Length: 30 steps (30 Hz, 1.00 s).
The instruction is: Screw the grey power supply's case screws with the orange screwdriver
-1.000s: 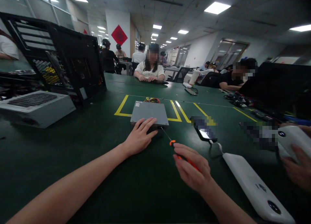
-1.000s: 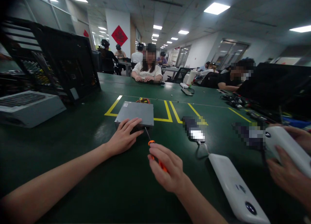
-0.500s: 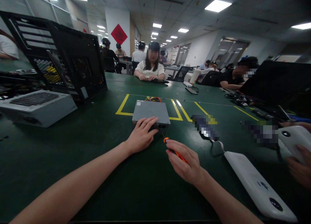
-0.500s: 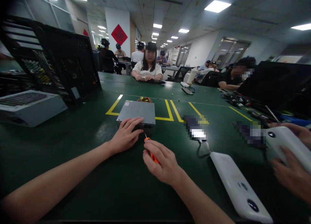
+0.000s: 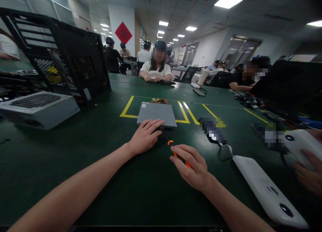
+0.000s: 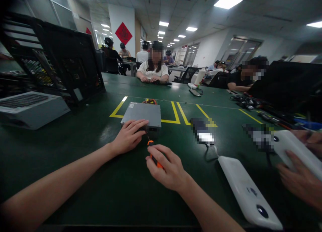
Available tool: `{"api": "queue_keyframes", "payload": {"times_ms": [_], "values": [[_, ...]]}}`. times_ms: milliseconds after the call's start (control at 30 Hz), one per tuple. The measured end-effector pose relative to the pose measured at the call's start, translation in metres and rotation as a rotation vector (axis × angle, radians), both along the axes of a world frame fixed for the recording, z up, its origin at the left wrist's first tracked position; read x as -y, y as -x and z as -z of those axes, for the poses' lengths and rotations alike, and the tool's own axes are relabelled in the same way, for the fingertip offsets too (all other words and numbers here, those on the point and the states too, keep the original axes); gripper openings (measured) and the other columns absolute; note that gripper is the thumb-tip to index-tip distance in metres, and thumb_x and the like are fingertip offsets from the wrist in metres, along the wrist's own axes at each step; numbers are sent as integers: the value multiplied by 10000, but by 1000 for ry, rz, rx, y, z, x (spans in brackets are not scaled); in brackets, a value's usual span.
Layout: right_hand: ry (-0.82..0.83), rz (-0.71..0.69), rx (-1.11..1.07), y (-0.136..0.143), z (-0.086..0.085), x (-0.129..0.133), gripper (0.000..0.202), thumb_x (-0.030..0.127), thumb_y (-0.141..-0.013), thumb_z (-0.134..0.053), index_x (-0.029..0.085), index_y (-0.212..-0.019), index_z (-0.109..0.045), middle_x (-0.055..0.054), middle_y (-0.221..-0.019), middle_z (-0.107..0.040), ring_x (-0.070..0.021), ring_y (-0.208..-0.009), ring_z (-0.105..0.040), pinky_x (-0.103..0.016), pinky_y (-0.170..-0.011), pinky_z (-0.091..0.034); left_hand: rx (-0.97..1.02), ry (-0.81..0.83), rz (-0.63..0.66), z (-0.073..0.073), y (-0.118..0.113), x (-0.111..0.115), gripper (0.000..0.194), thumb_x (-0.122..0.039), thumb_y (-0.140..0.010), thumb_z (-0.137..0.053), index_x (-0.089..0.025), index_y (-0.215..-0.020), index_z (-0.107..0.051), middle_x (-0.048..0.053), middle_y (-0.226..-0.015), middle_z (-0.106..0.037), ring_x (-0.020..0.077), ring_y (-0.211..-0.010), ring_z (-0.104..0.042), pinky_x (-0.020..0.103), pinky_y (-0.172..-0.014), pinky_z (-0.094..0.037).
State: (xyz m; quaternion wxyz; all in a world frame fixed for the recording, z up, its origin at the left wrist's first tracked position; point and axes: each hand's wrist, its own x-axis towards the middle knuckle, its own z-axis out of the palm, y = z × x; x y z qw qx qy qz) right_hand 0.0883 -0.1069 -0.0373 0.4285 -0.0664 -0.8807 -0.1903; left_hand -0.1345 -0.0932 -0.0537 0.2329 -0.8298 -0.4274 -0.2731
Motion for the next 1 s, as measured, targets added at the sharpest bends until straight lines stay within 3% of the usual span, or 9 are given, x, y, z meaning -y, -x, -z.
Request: {"api": "queue_keyframes", "payload": {"times_ms": [800, 1000], "values": [[-11, -4, -21, -4, 0, -1, 259, 38, -726, -623, 176, -927, -538, -80, -1028, -607, -185, -986, -564, -310, -766, -561, 20, 3, 7, 0, -2, 0, 236, -131, -801, -487, -172, -993, -618, 93, -1355, -442, 227, -1265, -369, 411, -996, -326], [96, -20, -30, -1, 6, -1, 248, 31, -749, -552, 162, -956, -508, -105, -1083, -556, -190, -1040, -545, -331, -796, -552, 25, 1, 11, 1, -1, 0, 241, -128, -804, -481, -175, -1002, -611, 92, -1361, -434, 221, -1273, -358, 407, -998, -322]]}}
